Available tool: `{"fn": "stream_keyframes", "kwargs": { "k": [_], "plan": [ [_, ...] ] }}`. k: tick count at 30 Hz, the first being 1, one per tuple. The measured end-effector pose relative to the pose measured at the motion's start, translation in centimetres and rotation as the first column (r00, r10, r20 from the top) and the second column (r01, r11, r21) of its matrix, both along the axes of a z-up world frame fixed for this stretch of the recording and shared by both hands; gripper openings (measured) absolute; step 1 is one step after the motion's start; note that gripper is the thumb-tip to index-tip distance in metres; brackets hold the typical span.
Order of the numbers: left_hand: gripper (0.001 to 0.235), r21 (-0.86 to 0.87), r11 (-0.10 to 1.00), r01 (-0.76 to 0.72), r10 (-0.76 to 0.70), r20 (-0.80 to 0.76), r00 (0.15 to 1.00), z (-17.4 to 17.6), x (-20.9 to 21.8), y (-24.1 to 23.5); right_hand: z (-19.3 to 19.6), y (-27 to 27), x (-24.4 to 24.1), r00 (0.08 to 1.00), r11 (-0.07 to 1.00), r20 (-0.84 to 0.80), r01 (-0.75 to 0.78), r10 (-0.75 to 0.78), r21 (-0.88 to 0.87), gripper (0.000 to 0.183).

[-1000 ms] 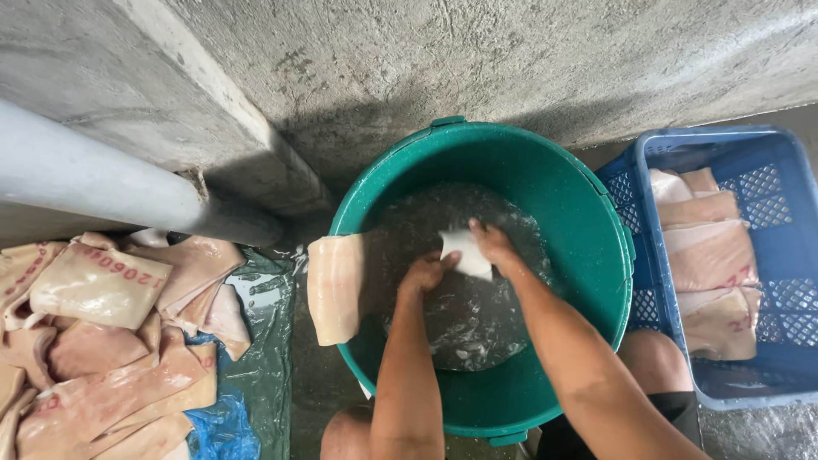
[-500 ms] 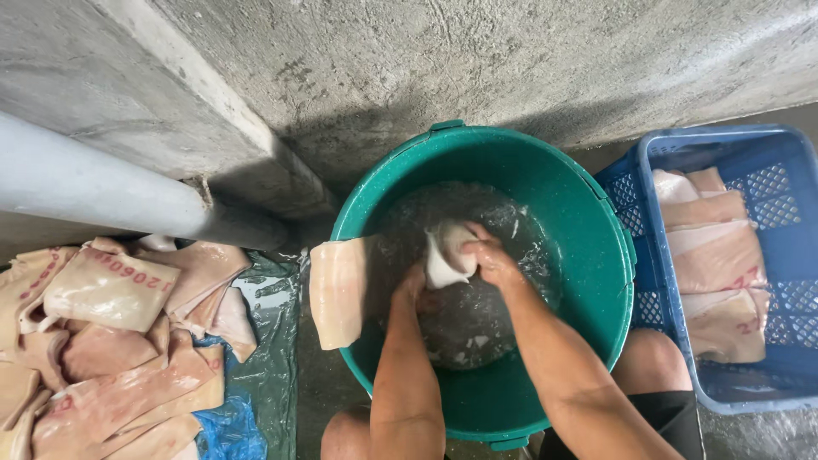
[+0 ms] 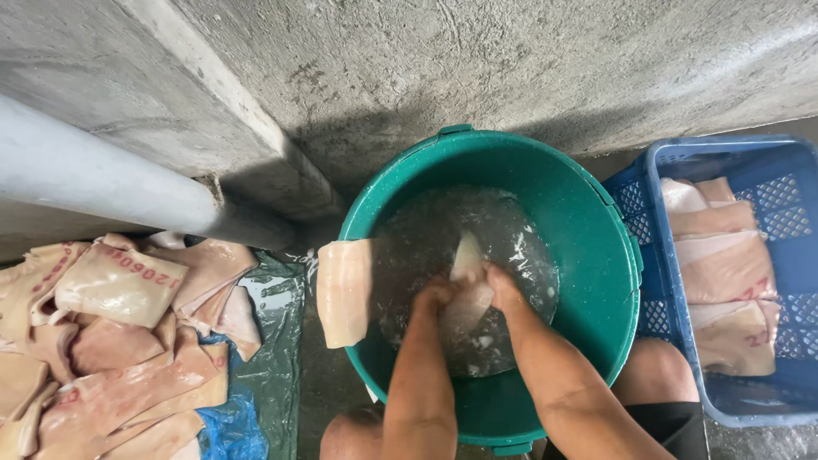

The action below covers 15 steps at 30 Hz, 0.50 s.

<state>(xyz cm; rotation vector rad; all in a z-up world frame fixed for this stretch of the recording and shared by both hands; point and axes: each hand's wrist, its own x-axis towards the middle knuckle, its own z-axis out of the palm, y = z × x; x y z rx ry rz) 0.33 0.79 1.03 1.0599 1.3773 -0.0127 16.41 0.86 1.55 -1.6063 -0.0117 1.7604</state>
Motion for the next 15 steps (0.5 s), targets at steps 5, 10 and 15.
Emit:
{"fn": "stream_keyframes", "kwargs": {
  "k": [5,10,15],
  "plan": [
    [0.072,-0.043,0.983,-0.18,0.181,0.018,0.983,2.8,-0.9,-0.9,2.5,3.9,-2.0,0.638,0.636,0.653,-0.712,0.408,0.298,0.034],
    [0.063,-0.149,0.723,-0.675,0.686,0.279,0.672,2.4,-1.4,-0.3,12.3,7.0,-3.5,-0.02,0.497,0.877,-0.817,0.481,-0.292,0.034],
    [0.06,0.13,0.792,-0.597,0.606,-0.045,0.794,-0.5,-0.8,-0.7,19.8,6.0,-7.3,0.145,0.143,0.941,-0.984,0.306,0.105,0.067]
  ]
}}
